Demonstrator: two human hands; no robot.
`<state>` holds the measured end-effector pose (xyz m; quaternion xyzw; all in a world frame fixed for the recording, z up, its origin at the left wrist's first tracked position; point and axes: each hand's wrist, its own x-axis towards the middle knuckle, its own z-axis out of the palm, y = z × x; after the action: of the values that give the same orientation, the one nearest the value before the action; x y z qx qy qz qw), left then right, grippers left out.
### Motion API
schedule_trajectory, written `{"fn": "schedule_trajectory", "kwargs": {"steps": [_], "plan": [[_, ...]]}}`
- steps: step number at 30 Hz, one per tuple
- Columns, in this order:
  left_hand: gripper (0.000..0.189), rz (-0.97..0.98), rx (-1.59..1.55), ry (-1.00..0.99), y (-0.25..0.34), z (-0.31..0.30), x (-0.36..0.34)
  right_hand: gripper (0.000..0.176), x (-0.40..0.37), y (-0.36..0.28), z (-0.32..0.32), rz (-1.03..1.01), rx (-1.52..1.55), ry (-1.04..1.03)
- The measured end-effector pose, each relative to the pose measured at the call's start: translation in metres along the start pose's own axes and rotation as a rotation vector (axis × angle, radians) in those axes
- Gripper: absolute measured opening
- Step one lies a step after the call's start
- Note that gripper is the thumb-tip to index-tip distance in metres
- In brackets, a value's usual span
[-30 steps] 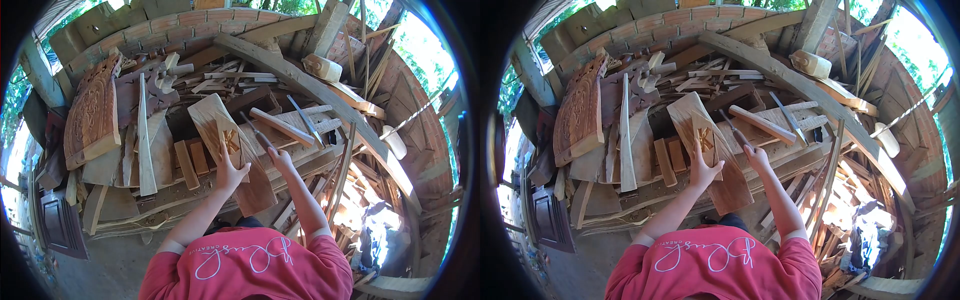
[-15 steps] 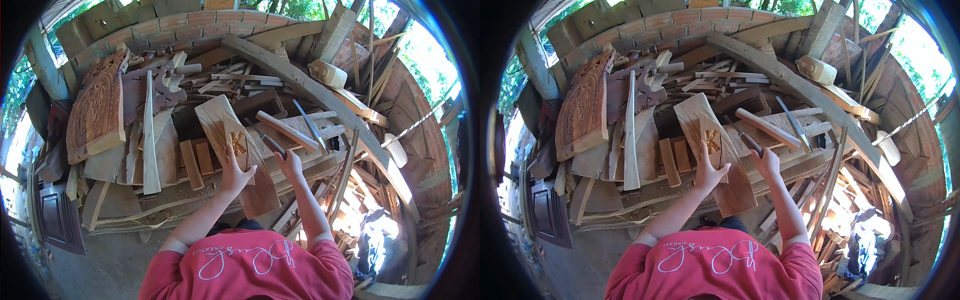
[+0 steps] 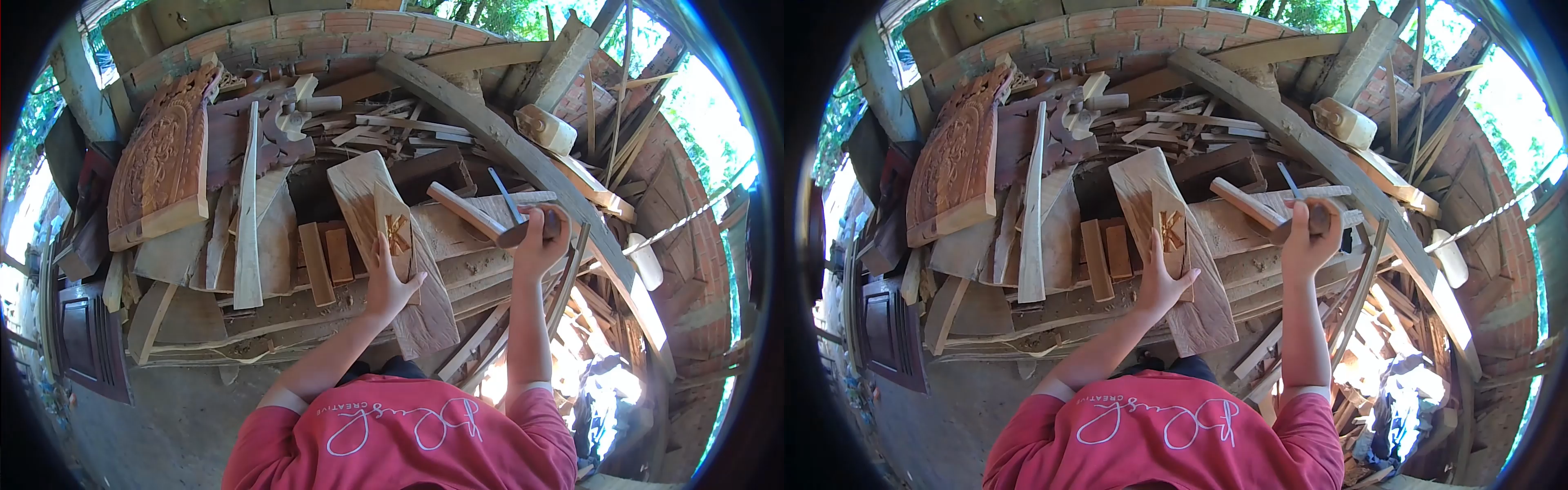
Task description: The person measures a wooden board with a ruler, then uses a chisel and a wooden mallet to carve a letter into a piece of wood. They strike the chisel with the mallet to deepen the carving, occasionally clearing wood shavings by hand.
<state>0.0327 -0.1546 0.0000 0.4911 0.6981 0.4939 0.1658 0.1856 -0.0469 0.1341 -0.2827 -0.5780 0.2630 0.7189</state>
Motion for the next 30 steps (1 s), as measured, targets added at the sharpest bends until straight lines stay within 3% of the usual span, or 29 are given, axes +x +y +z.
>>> {"fn": "schedule_trajectory", "kwargs": {"steps": [4,6,7,9,10,12,15,30], "plan": [[0.104,-0.002,-0.003,0.001,0.001,0.0,0.001,0.013,0.01,-0.006,0.009,0.047,0.08,0.043],[0.104,-0.044,-0.026,-0.014,0.002,-0.001,0.0,0.008,0.013,-0.011,0.017,0.108,0.444,0.132],[0.104,-0.047,-0.026,-0.014,0.002,-0.001,-0.001,0.008,0.015,-0.015,0.02,0.111,0.443,0.132],[0.104,-0.028,0.12,-0.016,0.002,-0.002,0.0,0.01,0.018,-0.022,0.029,0.032,0.602,-0.048],[0.104,-0.03,0.122,-0.016,0.002,-0.002,0.0,0.01,0.018,-0.024,0.034,0.034,0.604,-0.048],[0.104,-0.074,0.178,-0.026,0.003,-0.001,-0.001,0.014,0.017,-0.024,0.043,-0.053,0.691,-0.283],[0.104,-0.11,0.153,-0.039,0.006,-0.003,-0.001,0.015,0.017,-0.016,0.052,-0.08,0.709,-0.458],[0.1,-0.036,0.118,0.009,0.002,-0.002,-0.001,0.021,0.014,-0.021,0.078,0.036,0.812,-0.761]]}}
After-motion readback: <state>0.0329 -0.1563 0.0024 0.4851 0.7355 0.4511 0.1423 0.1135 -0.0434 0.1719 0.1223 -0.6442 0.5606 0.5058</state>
